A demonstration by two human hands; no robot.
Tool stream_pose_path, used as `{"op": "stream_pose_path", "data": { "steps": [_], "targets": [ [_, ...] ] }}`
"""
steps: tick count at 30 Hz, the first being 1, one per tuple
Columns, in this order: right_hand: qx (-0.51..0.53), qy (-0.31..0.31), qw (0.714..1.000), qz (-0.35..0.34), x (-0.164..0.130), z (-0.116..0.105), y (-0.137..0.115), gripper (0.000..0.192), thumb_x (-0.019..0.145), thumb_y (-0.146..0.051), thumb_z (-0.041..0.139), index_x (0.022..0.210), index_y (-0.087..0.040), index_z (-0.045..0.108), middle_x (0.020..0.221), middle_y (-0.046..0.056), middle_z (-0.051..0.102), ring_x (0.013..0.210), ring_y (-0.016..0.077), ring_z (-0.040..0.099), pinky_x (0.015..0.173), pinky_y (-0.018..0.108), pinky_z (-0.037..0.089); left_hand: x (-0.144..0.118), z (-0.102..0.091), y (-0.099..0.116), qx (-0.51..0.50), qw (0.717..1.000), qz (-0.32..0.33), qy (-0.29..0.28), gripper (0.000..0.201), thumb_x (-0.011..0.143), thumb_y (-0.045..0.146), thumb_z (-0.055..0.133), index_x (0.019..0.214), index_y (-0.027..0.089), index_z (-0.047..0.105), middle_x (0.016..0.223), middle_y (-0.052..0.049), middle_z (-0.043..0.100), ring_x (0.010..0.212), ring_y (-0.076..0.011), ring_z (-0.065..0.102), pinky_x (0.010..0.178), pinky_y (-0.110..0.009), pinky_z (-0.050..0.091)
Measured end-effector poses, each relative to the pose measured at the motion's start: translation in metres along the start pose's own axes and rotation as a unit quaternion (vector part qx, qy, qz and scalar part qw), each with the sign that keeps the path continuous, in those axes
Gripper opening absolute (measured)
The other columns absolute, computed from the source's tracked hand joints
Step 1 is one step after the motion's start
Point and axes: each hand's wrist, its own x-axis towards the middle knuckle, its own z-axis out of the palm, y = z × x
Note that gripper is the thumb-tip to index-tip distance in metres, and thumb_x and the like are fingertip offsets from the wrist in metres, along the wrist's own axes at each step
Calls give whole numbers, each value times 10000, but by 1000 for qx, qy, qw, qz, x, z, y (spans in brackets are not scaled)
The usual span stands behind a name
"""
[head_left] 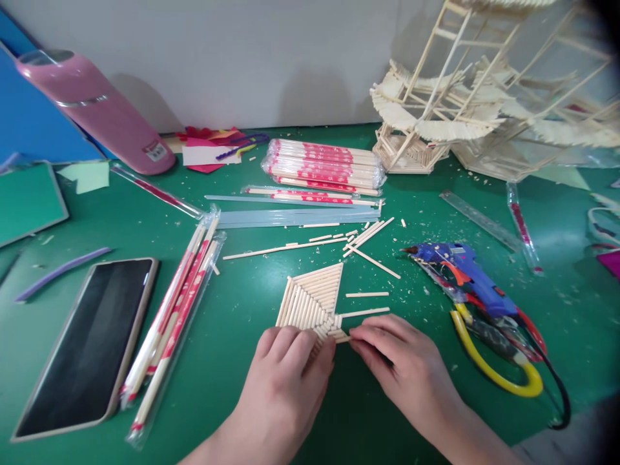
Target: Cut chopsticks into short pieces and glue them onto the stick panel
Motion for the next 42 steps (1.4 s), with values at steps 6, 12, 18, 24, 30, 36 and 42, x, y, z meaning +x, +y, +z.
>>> {"op": "stream_pose_path", "data": {
  "steps": [6, 12, 18, 24, 30, 36, 42],
  "targets": [
    [-4, -16, 1000, 16, 1, -1, -3, 149, 838, -161, 501, 905, -236, 611, 849, 25, 604, 762, 145, 565, 694, 285, 471, 2, 0, 0, 1, 1000, -8, -7, 199, 851, 158, 397, 927, 190, 578, 748, -36, 537, 690, -182, 459, 609, -324, 328],
    [2, -23, 999, 27, 1, -1, -5, 160, 847, -177, 486, 916, -244, 614, 851, 28, 598, 759, 146, 559, 687, 284, 463, 1, 0, 0, -13, 1000, -11, -1, 219, 846, 136, 408, 994, 196, 558, 761, -35, 548, 689, -182, 468, 623, -333, 331],
    [5, -21, 999, 39, 1, 1, -6, 166, 856, -191, 470, 919, -242, 615, 846, 32, 599, 757, 148, 558, 679, 280, 456, 0, -2, 0, -49, 999, -4, 18, 182, 827, 104, 450, 985, 164, 516, 804, -46, 569, 701, -177, 489, 650, -334, 350],
    [5, -20, 999, 43, 3, 1, -7, 169, 853, -201, 472, 909, -236, 628, 826, 25, 598, 748, 141, 562, 676, 272, 455, 1, -7, 0, -94, 994, -17, 43, 122, 813, 55, 438, 852, 167, 467, 766, -25, 568, 666, -144, 485, 631, -298, 356],
    [15, -35, 998, 49, 3, -2, -7, 186, 856, -191, 462, 913, -237, 633, 827, 30, 602, 749, 145, 562, 670, 277, 459, 1, -6, -1, -98, 994, -23, 45, 124, 823, 55, 410, 841, 169, 456, 754, -26, 561, 665, -151, 487, 622, -299, 356],
    [26, -44, 997, 53, 3, -2, -6, 185, 857, -189, 463, 905, -244, 633, 832, 20, 603, 751, 139, 562, 672, 270, 453, -1, -5, -1, -92, 994, -34, 44, 129, 831, 59, 403, 831, 178, 451, 745, -24, 564, 658, -155, 488, 605, -298, 345],
    [30, -44, 997, 52, 5, -3, -7, 186, 859, -183, 459, 908, -232, 631, 831, 26, 606, 755, 143, 562, 670, 270, 455, 0, -6, 0, -89, 994, -34, 44, 127, 841, 70, 392, 840, 181, 453, 752, -25, 572, 665, -154, 496, 615, -297, 355]
  ]
}}
